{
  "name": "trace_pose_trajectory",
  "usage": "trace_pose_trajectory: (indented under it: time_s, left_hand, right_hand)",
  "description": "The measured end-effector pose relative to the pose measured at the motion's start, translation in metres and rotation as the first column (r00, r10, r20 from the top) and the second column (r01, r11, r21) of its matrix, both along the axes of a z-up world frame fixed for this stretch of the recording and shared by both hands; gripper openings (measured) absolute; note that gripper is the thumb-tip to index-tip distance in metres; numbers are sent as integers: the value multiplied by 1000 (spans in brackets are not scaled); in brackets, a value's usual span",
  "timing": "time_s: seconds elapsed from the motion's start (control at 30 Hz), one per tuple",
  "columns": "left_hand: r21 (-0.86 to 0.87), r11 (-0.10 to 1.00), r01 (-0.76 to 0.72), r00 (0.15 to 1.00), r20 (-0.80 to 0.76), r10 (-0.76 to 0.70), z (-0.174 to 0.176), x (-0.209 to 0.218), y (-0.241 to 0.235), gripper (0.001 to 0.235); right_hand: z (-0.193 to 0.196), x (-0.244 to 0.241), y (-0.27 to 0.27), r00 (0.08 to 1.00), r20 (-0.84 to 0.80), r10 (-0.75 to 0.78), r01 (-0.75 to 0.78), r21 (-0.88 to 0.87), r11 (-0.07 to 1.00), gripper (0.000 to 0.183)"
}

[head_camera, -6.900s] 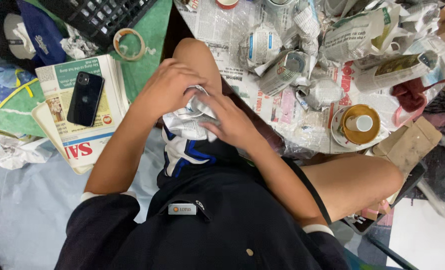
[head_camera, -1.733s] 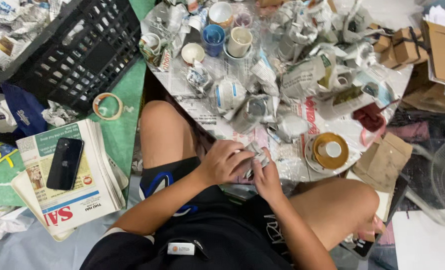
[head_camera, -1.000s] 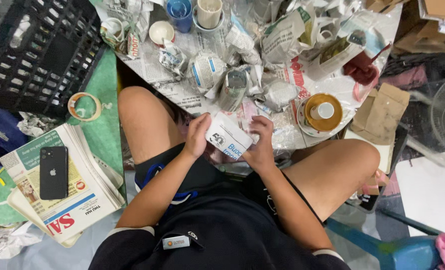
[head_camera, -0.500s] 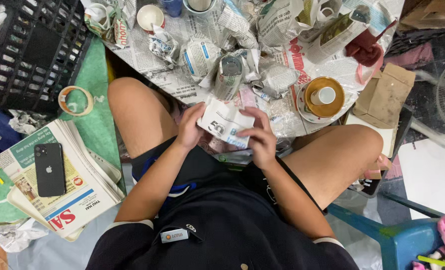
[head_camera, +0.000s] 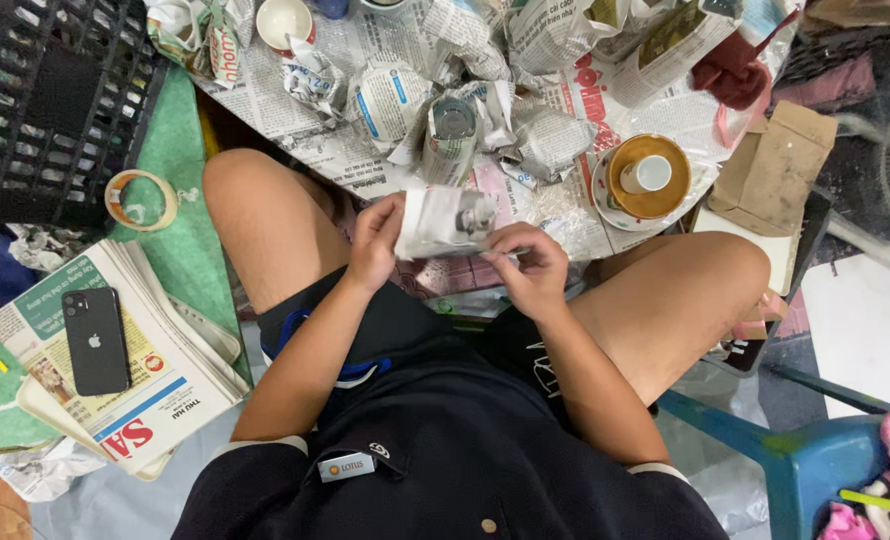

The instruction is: The person sits cross-legged and wraps small objects, including plastic cups and containers, in newspaper sheets. They fold the paper around each item and place the wrapped bundles into a black plastic crate.

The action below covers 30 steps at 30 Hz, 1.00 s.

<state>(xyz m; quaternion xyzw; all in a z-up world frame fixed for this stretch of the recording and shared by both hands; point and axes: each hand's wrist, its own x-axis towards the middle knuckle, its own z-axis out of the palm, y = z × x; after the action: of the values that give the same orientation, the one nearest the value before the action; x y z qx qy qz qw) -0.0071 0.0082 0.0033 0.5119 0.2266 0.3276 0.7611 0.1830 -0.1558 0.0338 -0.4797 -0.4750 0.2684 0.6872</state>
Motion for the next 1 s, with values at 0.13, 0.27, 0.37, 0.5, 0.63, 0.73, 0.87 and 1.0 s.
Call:
trace_pose_trajectory:
  time_s: [0.13, 0.27, 0.37, 0.5, 0.63, 0.73, 0.87, 1.0]
  left_hand:
    - [157, 960, 231, 964, 97, -248, 5, -4, -2, 77]
    - [154, 938, 312, 940, 92, -328, 8, -8, 0, 88]
    - [340, 904, 257, 966, -121, -229, 8, -13, 8, 70]
    - [320, 914, 249, 951, -257, -169, 7, -18, 9, 39]
    - [73, 990, 124, 988, -106, -116, 5, -14, 8, 30]
    - [-4, 1000, -10, 995, -97, 10, 6, -9, 6, 31]
    - [124, 962, -245, 954, -145, 261, 15, 0, -16, 39]
    - [565, 801, -196, 937, -133, 323, 33, 2, -37, 35]
  right_hand:
    - [14, 4, 1, 975, 160, 156, -156, -16, 988, 16]
    - [24, 4, 2, 969, 201, 142, -142, -16, 990, 19]
    - [26, 5, 0, 959, 268, 90, -95, 5, 995, 22]
    - [29, 6, -1, 951, 299, 84, -105, 56, 993, 23]
    - [43, 9, -1, 920, 322, 222, -248, 41, 968, 18]
    - [60, 8, 1, 788, 543, 290, -305, -66, 950, 11]
    - [75, -7, 9, 802, 505, 319, -269, -170, 948, 43]
    - [63, -24, 10, 754, 625, 202, -88, -208, 974, 49]
